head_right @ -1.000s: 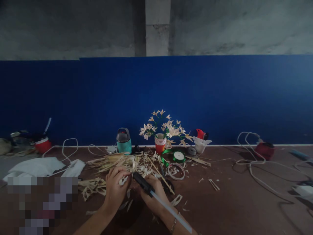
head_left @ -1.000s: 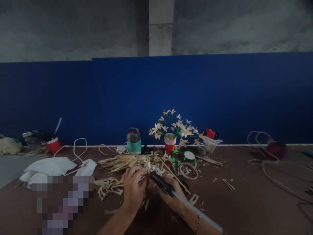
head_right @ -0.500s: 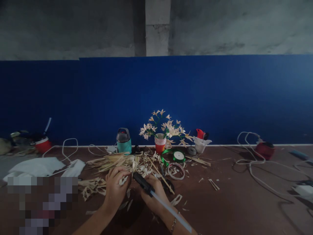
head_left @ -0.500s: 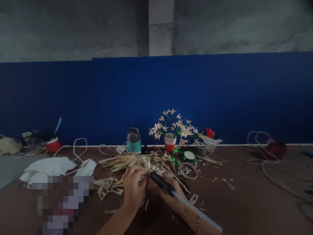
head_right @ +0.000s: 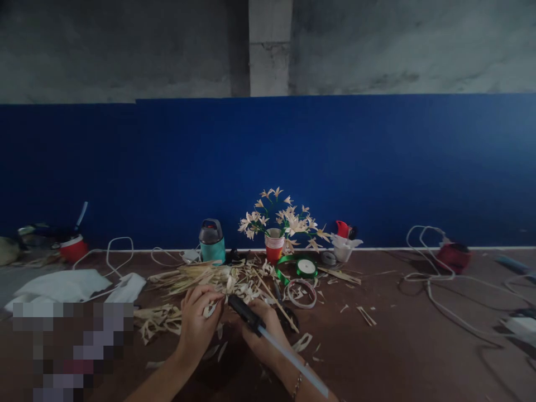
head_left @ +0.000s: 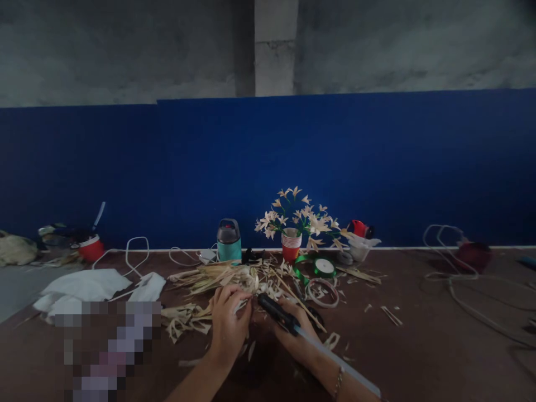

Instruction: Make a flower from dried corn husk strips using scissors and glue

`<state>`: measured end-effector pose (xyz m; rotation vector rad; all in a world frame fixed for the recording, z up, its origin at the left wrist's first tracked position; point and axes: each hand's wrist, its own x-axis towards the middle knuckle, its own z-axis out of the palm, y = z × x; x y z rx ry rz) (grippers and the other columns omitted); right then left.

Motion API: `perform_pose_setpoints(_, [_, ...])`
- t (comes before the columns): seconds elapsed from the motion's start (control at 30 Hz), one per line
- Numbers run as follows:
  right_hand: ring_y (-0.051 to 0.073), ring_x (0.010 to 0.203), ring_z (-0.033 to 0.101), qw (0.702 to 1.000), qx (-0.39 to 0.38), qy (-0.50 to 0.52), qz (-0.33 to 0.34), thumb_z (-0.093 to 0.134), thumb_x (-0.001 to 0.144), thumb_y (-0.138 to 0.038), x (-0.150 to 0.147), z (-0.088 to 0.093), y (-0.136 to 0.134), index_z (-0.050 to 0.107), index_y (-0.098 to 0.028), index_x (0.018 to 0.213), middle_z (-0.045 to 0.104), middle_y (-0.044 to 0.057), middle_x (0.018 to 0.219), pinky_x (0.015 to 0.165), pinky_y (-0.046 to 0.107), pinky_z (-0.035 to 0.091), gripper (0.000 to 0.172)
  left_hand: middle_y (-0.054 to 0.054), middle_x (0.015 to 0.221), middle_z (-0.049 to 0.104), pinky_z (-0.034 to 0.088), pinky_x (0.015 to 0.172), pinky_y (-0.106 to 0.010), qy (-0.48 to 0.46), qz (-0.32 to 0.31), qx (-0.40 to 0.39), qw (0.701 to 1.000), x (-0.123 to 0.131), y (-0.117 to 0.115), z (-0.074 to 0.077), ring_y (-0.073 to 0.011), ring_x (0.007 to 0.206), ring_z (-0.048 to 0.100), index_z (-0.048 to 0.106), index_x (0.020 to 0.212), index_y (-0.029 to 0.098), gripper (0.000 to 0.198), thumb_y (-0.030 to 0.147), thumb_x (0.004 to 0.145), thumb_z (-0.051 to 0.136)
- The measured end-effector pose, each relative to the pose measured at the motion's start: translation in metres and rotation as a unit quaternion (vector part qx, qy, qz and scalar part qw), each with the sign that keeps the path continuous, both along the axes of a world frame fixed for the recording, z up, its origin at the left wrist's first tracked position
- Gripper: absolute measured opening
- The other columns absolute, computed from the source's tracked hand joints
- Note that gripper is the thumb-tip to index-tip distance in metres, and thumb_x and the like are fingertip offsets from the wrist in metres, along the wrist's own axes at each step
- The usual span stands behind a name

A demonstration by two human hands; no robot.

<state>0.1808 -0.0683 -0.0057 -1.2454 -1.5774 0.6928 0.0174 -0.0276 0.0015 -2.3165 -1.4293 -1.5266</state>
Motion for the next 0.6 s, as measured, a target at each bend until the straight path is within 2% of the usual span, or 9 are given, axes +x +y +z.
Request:
perform_pose_setpoints(0.07, [0.017, 0.066, 0.058, 1.0, -0.012, 0.018, -0.005, 0.059, 0.069, -0.025, -0.001, 0.0, 0.001, 0.063, -0.016, 0.072, 0.063, 0.003, 0.069, 0.061, 0.025, 0.047, 0.01, -0.004, 0.081, 0.06, 0.038, 0.073, -0.035, -0.002, -0.012, 0.003, 1.0, -0.001, 0.001, -0.001, -0.0217, 0.081, 0.053, 0.065, 0.074, 0.022, 0.013, 0.022, 0.08, 0.053])
perform_pose_setpoints(0.17, [0.018, 0.065, 0.057, 0.996, -0.04, 0.064, -0.048, 0.06, 0.067, -0.028, 0.0, 0.0, 0.003, 0.062, -0.017, 0.075, 0.063, 0.002, 0.068, 0.059, 0.026, 0.047, 0.014, -0.005, 0.081, 0.059, 0.04, 0.074, -0.035, -0.004, -0.034, 0.013, 0.999, -0.002, 0.003, -0.001, -0.0208, 0.08, 0.053, 0.064, 0.075, 0.021, 0.016, 0.023, 0.082, 0.05])
perform_pose_setpoints(0.3, [0.016, 0.053, 0.052, 0.99, -0.08, 0.087, -0.073, 0.058, 0.069, -0.038, 0.005, 0.006, 0.005, 0.056, -0.019, 0.061, 0.057, 0.001, 0.055, 0.049, 0.026, 0.043, 0.021, -0.006, 0.084, 0.058, 0.041, 0.075, -0.034, 0.014, -0.06, 0.021, 0.998, -0.003, 0.002, 0.002, -0.0204, 0.082, 0.053, 0.063, 0.077, 0.021, 0.015, 0.019, 0.082, 0.049])
perform_pose_setpoints(0.37, [0.015, 0.053, 0.052, 0.994, -0.052, 0.063, -0.075, 0.055, 0.072, -0.039, 0.01, 0.015, 0.002, 0.057, -0.018, 0.065, 0.057, 0.001, 0.057, 0.05, 0.025, 0.041, 0.022, -0.005, 0.086, 0.059, 0.041, 0.074, -0.034, 0.047, -0.074, 0.019, 0.996, -0.003, 0.002, 0.004, -0.0204, 0.083, 0.053, 0.064, 0.076, 0.021, 0.015, 0.018, 0.08, 0.049])
perform_pose_setpoints(0.43, [0.014, 0.055, 0.052, 0.999, 0.02, -0.021, -0.043, 0.054, 0.072, -0.036, 0.014, 0.027, -0.003, 0.057, -0.018, 0.069, 0.059, 0.001, 0.062, 0.052, 0.024, 0.04, 0.019, -0.005, 0.088, 0.06, 0.041, 0.074, -0.034, 0.084, -0.081, 0.003, 0.993, -0.002, 0.002, 0.004, -0.0211, 0.084, 0.053, 0.065, 0.073, 0.023, 0.014, 0.018, 0.077, 0.052])
perform_pose_setpoints(0.5, [0.014, 0.057, 0.052, 0.981, 0.064, -0.178, 0.049, 0.056, 0.069, -0.029, 0.02, 0.039, -0.007, 0.057, -0.019, 0.065, 0.059, 0.001, 0.062, 0.053, 0.023, 0.037, 0.012, -0.004, 0.088, 0.062, 0.04, 0.075, -0.036, 0.079, -0.081, -0.031, 0.993, -0.001, 0.005, 0.002, -0.0221, 0.085, 0.053, 0.065, 0.068, 0.023, 0.013, 0.019, 0.075, 0.054])
perform_pose_setpoints(0.57, [0.016, 0.058, 0.055, 0.946, 0.042, -0.312, 0.074, 0.055, 0.069, -0.024, 0.029, 0.047, -0.008, 0.057, -0.02, 0.065, 0.061, 0.001, 0.061, 0.053, 0.023, 0.034, 0.006, -0.004, 0.083, 0.062, 0.04, 0.075, -0.036, 0.003, -0.074, -0.082, 0.994, -0.001, 0.011, -0.002, -0.0222, 0.083, 0.054, 0.064, 0.064, 0.021, 0.013, 0.022, 0.073, 0.055])
perform_pose_setpoints(0.6, [0.017, 0.058, 0.057, 0.932, 0.012, -0.36, 0.042, 0.054, 0.069, -0.022, 0.034, 0.049, -0.008, 0.058, -0.02, 0.068, 0.063, 0.002, 0.062, 0.053, 0.023, 0.034, 0.005, -0.004, 0.078, 0.062, 0.041, 0.074, -0.035, -0.057, -0.07, -0.113, 0.989, -0.001, 0.014, -0.004, -0.0216, 0.08, 0.055, 0.063, 0.064, 0.02, 0.013, 0.024, 0.073, 0.055])
